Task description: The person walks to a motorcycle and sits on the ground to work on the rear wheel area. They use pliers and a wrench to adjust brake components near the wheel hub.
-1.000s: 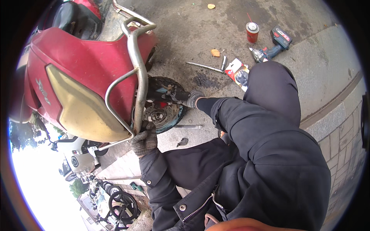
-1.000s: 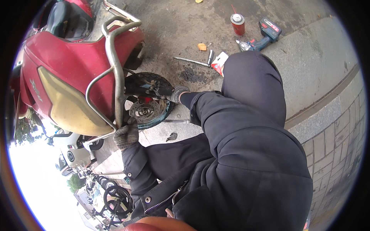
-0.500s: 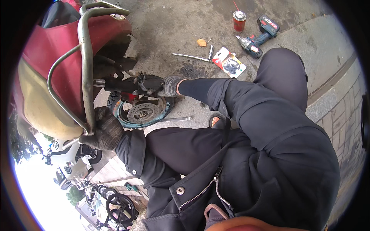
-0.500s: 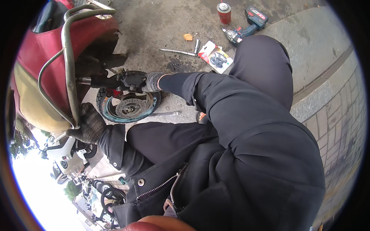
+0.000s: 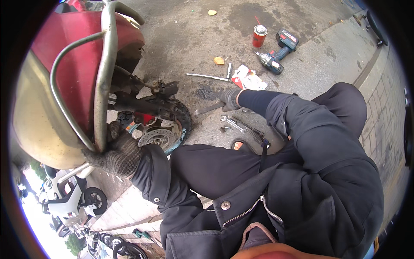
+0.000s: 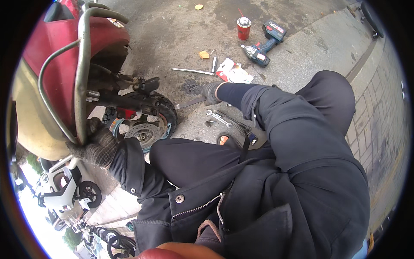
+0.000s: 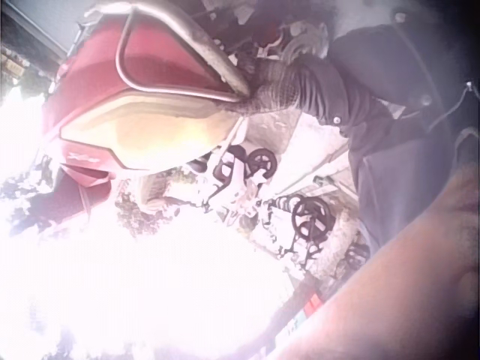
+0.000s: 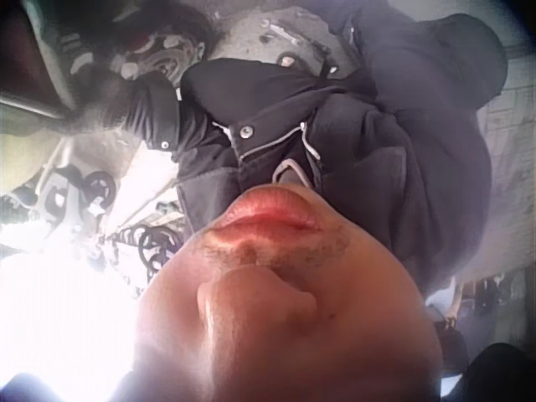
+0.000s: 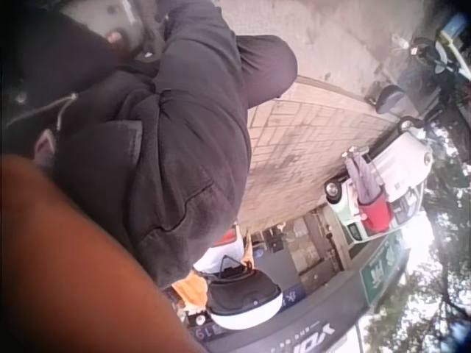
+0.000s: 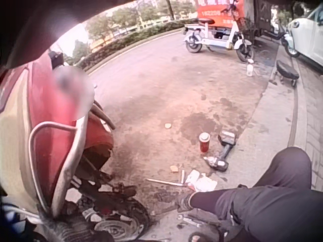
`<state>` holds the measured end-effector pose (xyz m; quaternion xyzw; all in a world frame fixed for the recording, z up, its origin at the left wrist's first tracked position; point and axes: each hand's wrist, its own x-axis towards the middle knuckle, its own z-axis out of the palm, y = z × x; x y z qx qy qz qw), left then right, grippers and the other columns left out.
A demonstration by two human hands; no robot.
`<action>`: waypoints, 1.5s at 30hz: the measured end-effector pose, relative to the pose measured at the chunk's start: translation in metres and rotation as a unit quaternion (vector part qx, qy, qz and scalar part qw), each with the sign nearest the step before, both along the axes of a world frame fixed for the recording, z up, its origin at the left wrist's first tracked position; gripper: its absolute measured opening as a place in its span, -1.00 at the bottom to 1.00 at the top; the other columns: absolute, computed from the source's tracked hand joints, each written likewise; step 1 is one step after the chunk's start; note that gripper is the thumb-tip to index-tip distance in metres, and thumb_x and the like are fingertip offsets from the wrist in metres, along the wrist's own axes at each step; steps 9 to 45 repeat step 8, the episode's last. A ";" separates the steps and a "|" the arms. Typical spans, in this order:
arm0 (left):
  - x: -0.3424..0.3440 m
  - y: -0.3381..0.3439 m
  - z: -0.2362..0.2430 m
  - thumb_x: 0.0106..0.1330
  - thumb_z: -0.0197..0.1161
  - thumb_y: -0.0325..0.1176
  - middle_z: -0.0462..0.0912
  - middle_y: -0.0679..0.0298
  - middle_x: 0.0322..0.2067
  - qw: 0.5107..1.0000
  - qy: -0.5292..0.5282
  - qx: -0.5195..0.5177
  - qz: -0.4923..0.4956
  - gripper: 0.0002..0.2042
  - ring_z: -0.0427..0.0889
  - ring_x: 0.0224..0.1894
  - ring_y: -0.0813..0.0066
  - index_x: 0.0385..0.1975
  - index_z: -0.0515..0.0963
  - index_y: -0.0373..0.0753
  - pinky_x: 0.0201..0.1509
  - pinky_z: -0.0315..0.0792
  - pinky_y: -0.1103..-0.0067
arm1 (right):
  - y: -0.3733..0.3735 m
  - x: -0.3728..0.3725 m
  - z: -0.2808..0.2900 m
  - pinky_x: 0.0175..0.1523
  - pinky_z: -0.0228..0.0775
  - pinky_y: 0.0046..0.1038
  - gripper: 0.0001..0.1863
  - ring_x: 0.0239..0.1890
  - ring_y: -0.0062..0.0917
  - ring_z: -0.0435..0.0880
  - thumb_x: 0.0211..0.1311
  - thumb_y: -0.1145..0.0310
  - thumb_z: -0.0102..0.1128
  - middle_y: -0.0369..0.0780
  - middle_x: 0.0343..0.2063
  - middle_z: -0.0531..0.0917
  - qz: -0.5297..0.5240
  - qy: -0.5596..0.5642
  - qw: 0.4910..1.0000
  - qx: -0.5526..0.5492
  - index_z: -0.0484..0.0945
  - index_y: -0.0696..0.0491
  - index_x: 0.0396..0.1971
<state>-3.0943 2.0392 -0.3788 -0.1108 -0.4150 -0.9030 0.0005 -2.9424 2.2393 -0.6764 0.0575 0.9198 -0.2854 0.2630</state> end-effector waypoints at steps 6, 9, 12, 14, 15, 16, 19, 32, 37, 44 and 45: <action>-0.004 0.002 0.011 0.15 0.29 0.00 0.58 0.18 -0.46 0.998 0.033 -0.044 0.040 -0.59 0.51 -0.59 0.35 -0.16 0.53 -0.18 -0.60 0.42 0.55 | 0.084 0.016 0.006 -0.12 0.50 -0.24 -0.57 -0.16 -0.28 0.68 -0.13 0.12 0.32 -0.12 -0.24 0.70 0.066 -0.202 0.973 0.086 0.70 0.06 -0.25; -0.006 0.012 0.008 0.15 0.29 0.00 0.59 0.15 -0.44 0.997 0.031 -0.050 0.039 -0.59 0.51 -0.60 0.32 -0.16 0.53 -0.18 -0.60 0.44 0.54 | 0.108 0.003 0.016 -0.21 0.52 -0.28 -0.73 -0.33 -0.24 0.71 -0.11 0.19 0.29 -0.06 -0.45 0.70 0.074 -0.117 0.976 0.169 0.72 0.06 -0.45; -0.006 0.012 0.008 0.15 0.29 0.00 0.59 0.15 -0.44 0.997 0.031 -0.050 0.039 -0.59 0.51 -0.60 0.32 -0.16 0.53 -0.18 -0.60 0.44 0.54 | 0.108 0.003 0.016 -0.21 0.52 -0.28 -0.73 -0.33 -0.24 0.71 -0.11 0.19 0.29 -0.06 -0.45 0.70 0.074 -0.117 0.976 0.169 0.72 0.06 -0.45; -0.006 0.012 0.008 0.15 0.29 0.00 0.59 0.15 -0.44 0.997 0.031 -0.050 0.039 -0.59 0.51 -0.60 0.32 -0.16 0.53 -0.18 -0.60 0.44 0.54 | 0.108 0.003 0.016 -0.21 0.52 -0.28 -0.73 -0.33 -0.24 0.71 -0.11 0.19 0.29 -0.06 -0.45 0.70 0.074 -0.117 0.976 0.169 0.72 0.06 -0.45; -0.006 0.012 0.008 0.15 0.29 0.00 0.59 0.15 -0.44 0.997 0.031 -0.050 0.039 -0.59 0.51 -0.60 0.32 -0.16 0.53 -0.18 -0.60 0.44 0.54 | 0.108 0.003 0.016 -0.21 0.52 -0.28 -0.73 -0.33 -0.24 0.71 -0.11 0.19 0.29 -0.06 -0.45 0.70 0.074 -0.117 0.976 0.169 0.72 0.06 -0.45; -0.006 0.012 0.008 0.15 0.29 0.00 0.59 0.15 -0.44 0.997 0.031 -0.050 0.039 -0.59 0.51 -0.60 0.32 -0.16 0.53 -0.18 -0.60 0.44 0.54 | 0.108 0.003 0.016 -0.21 0.52 -0.28 -0.73 -0.33 -0.24 0.71 -0.11 0.19 0.29 -0.06 -0.45 0.70 0.074 -0.117 0.976 0.169 0.72 0.06 -0.45; -0.006 0.012 0.008 0.15 0.29 0.00 0.59 0.15 -0.44 0.997 0.031 -0.050 0.039 -0.59 0.51 -0.60 0.32 -0.16 0.53 -0.18 -0.60 0.44 0.54 | 0.108 0.003 0.016 -0.21 0.52 -0.28 -0.73 -0.33 -0.24 0.71 -0.11 0.19 0.29 -0.06 -0.45 0.70 0.074 -0.117 0.976 0.169 0.72 0.06 -0.45; -0.006 0.012 0.008 0.15 0.29 0.00 0.59 0.15 -0.44 0.997 0.031 -0.050 0.039 -0.59 0.51 -0.60 0.32 -0.16 0.53 -0.18 -0.60 0.44 0.54 | 0.108 0.003 0.016 -0.21 0.52 -0.28 -0.73 -0.33 -0.24 0.71 -0.11 0.19 0.29 -0.06 -0.45 0.70 0.074 -0.117 0.976 0.169 0.72 0.06 -0.45; -0.006 0.012 0.008 0.15 0.29 0.00 0.59 0.15 -0.44 0.997 0.031 -0.050 0.039 -0.59 0.51 -0.60 0.32 -0.16 0.53 -0.18 -0.60 0.44 0.54 | 0.108 0.003 0.016 -0.21 0.52 -0.28 -0.73 -0.33 -0.24 0.71 -0.11 0.19 0.29 -0.06 -0.45 0.70 0.074 -0.117 0.976 0.169 0.72 0.06 -0.45; -0.006 0.012 0.008 0.15 0.29 0.00 0.59 0.15 -0.44 0.997 0.031 -0.050 0.039 -0.59 0.51 -0.60 0.32 -0.16 0.53 -0.18 -0.60 0.44 0.54 | 0.108 0.003 0.016 -0.21 0.52 -0.28 -0.73 -0.33 -0.24 0.71 -0.11 0.19 0.29 -0.06 -0.45 0.70 0.074 -0.117 0.976 0.169 0.72 0.06 -0.45; -0.006 0.012 0.008 0.15 0.29 0.00 0.59 0.15 -0.44 0.997 0.031 -0.050 0.039 -0.59 0.51 -0.60 0.32 -0.16 0.53 -0.18 -0.60 0.44 0.54 | 0.108 0.003 0.016 -0.21 0.52 -0.28 -0.73 -0.33 -0.24 0.71 -0.11 0.19 0.29 -0.06 -0.45 0.70 0.074 -0.117 0.976 0.169 0.72 0.06 -0.45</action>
